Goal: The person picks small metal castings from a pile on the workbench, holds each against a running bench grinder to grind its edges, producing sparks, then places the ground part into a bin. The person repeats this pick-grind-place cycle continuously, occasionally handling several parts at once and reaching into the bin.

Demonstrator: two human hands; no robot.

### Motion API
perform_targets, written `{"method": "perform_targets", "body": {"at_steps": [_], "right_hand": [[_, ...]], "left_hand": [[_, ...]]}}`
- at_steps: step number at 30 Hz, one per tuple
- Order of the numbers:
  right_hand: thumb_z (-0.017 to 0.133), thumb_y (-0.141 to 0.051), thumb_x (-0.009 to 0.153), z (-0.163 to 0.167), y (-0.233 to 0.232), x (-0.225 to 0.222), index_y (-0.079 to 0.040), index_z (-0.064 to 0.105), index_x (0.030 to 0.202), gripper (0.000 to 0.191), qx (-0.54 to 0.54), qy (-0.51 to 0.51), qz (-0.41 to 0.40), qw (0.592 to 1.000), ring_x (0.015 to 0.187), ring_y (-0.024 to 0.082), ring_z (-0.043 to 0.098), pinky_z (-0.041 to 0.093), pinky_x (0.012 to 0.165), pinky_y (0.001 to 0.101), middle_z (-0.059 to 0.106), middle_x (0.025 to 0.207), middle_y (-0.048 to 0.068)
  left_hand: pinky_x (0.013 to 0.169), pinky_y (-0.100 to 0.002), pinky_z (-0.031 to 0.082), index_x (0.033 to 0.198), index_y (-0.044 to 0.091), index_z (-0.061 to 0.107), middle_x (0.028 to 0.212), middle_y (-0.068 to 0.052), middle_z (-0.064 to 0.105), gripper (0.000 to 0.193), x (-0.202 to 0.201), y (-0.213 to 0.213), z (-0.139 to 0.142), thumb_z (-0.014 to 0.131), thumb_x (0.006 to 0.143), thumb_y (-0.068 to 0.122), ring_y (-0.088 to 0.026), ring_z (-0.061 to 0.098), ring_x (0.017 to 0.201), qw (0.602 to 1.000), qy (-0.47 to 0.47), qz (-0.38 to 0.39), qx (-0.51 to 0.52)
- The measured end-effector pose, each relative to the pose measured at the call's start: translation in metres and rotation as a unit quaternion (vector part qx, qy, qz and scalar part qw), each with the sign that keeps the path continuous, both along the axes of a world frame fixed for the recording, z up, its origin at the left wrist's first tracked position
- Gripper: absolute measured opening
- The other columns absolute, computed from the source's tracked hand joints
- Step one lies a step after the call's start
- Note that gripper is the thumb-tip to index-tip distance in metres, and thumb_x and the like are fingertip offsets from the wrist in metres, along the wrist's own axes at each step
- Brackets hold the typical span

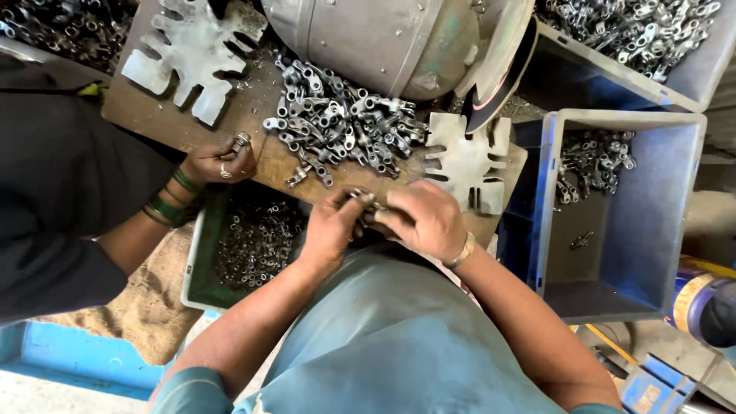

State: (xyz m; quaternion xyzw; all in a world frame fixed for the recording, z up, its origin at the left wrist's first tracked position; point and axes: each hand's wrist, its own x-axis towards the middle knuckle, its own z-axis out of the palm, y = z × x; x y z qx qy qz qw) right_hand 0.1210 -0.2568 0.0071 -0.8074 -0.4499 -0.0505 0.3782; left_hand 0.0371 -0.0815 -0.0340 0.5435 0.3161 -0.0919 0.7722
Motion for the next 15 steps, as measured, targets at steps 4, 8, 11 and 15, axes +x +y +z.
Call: {"method": "perform_targets", "body": {"at_steps": [4,8,11,15], "right_hand": [[0.080,-0.012,0.087,-0.018,0.017,0.006,-0.004,0.070,0.112,0.028,-0.046,-0.035,-0.083,0.995,0.090,0.031,0.068,0.056,0.078,0.0414,0.072,0.104,0.012],[0.074,-0.005,0.081,-0.028,0.041,0.010,-0.005,0.069,0.114,0.033,-0.076,-0.088,-0.104,0.988,0.095,0.032,0.068,0.056,0.085,0.0429,0.073,0.107,0.012],[0.080,-0.011,0.084,-0.024,0.050,0.012,-0.006,0.069,0.108,0.027,-0.081,-0.076,-0.134,0.985,0.092,0.035,0.067,0.055,0.079,0.0448,0.072,0.098,0.012],[0.082,-0.013,0.076,-0.014,0.042,0.002,-0.008,0.070,0.106,0.033,-0.064,-0.023,-0.142,0.987,0.083,0.037,0.069,0.056,0.074,0.0449,0.072,0.093,0.013]], "left_hand": [[0.059,-0.028,0.052,0.105,0.003,0.068,0.084,-0.004,0.070,0.028,-0.003,0.027,-0.004,0.060,0.101,0.029,-0.014,0.065,0.068,0.983,-0.064,0.089,-0.150],[0.069,-0.031,0.059,0.103,0.002,0.069,0.084,-0.008,0.071,0.039,0.007,0.057,0.005,0.053,0.104,0.038,-0.016,0.068,0.072,0.967,-0.111,0.171,-0.155],[0.064,-0.027,0.051,0.109,0.010,0.067,0.095,-0.003,0.073,0.022,0.017,0.066,0.009,0.064,0.095,0.027,-0.010,0.067,0.078,0.979,-0.128,0.116,-0.110],[0.059,-0.029,0.048,0.103,0.007,0.069,0.083,-0.005,0.069,0.022,0.023,0.054,0.012,0.077,0.092,0.024,-0.011,0.060,0.068,0.993,-0.112,0.025,-0.011]]}}
